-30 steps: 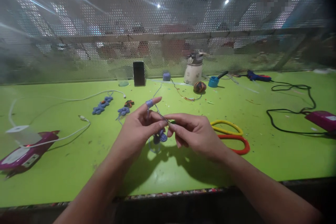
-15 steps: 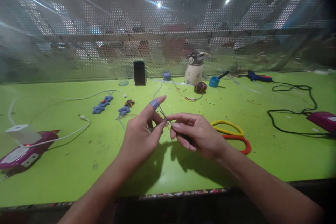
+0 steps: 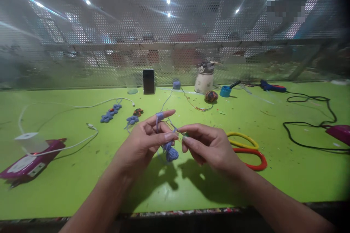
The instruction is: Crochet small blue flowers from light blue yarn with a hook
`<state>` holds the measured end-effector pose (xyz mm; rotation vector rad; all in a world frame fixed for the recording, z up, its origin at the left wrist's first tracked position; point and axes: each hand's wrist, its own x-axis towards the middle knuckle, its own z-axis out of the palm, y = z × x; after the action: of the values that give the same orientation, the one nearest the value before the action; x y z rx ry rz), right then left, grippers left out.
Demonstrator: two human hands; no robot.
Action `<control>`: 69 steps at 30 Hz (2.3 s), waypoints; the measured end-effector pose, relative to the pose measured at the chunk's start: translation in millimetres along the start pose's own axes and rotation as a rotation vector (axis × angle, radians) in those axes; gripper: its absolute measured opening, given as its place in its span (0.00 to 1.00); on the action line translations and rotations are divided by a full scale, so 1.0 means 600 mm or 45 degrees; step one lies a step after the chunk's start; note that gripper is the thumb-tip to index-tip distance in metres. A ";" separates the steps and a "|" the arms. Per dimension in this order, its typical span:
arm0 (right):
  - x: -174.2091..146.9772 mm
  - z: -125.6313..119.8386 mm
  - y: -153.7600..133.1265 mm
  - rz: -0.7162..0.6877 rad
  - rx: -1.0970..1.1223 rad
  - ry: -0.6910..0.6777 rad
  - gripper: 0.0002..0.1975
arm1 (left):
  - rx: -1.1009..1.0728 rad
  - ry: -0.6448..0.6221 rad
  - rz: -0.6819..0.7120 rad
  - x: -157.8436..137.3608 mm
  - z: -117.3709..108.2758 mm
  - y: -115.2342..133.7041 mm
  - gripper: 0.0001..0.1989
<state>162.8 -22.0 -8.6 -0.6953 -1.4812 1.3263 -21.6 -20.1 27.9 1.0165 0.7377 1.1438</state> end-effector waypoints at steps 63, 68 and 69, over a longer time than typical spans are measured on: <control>0.013 -0.074 -0.053 -0.135 -0.651 -0.141 0.15 | 0.404 -0.215 -0.001 0.011 -0.032 -0.013 0.26; 0.016 -0.074 -0.047 -0.413 -0.872 -0.336 0.14 | 0.521 -0.159 -0.039 0.010 -0.017 -0.011 0.32; 0.017 -0.073 -0.046 -0.472 -0.923 -0.374 0.14 | 0.564 -0.156 -0.049 0.010 -0.015 -0.010 0.33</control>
<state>204.6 -2.5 17.2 -0.6355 -2.2398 0.6032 -25.9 -12.5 18.6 1.4222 0.9300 0.8925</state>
